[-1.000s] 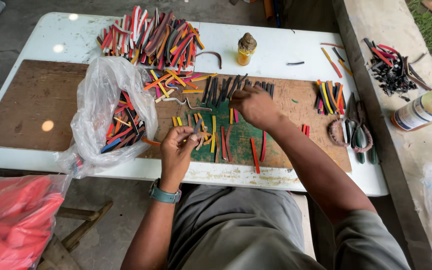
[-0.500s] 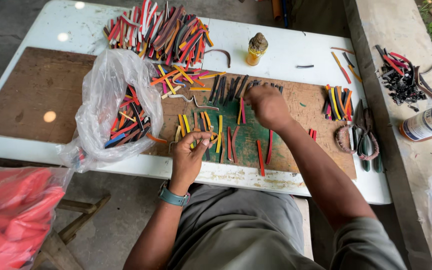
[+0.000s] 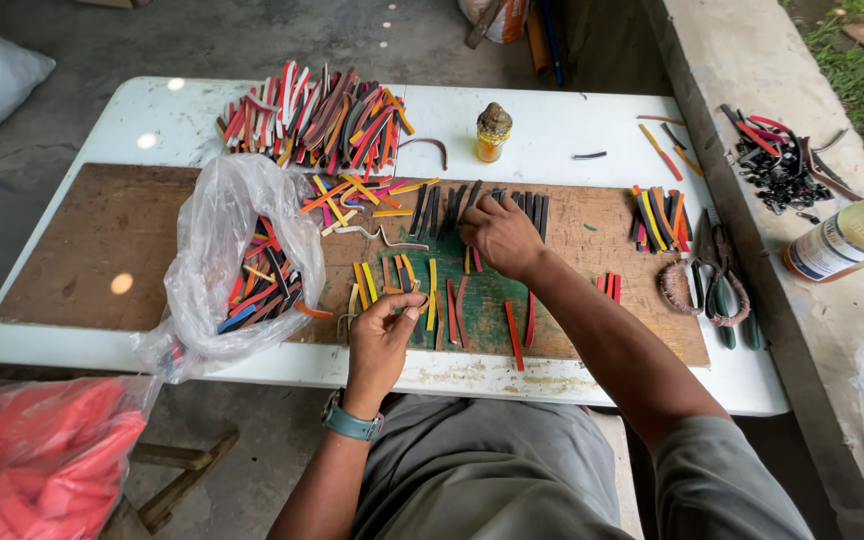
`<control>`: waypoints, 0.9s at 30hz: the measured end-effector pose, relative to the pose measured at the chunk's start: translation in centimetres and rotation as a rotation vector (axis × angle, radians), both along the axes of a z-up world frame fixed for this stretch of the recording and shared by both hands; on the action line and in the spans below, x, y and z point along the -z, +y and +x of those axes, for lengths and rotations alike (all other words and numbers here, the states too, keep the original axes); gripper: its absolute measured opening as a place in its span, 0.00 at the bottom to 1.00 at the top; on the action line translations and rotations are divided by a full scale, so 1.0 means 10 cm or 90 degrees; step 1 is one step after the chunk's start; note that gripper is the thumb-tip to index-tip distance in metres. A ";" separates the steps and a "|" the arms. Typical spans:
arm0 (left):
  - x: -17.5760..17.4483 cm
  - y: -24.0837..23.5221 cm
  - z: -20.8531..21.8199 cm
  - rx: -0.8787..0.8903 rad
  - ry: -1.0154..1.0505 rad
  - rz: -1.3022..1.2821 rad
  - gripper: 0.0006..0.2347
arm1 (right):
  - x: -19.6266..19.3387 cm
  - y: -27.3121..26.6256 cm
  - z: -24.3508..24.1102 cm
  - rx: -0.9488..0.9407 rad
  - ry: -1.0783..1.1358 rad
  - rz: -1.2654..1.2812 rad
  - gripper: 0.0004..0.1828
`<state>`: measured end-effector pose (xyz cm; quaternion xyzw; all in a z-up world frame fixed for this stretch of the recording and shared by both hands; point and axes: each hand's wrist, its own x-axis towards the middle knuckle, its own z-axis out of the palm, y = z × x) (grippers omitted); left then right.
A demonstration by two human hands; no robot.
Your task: The person sorts and aligns small, colorful strips of material on a wooden board. They pick up individual strips, compare lengths, and place them into organized piles by color and size.
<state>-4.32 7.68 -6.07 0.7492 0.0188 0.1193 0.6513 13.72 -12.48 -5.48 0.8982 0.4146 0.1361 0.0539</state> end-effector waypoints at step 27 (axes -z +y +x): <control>-0.33 -0.92 0.80 0.141 -0.127 0.600 0.10 | 0.53 -1.08 -1.25 0.197 0.710 1.331 0.18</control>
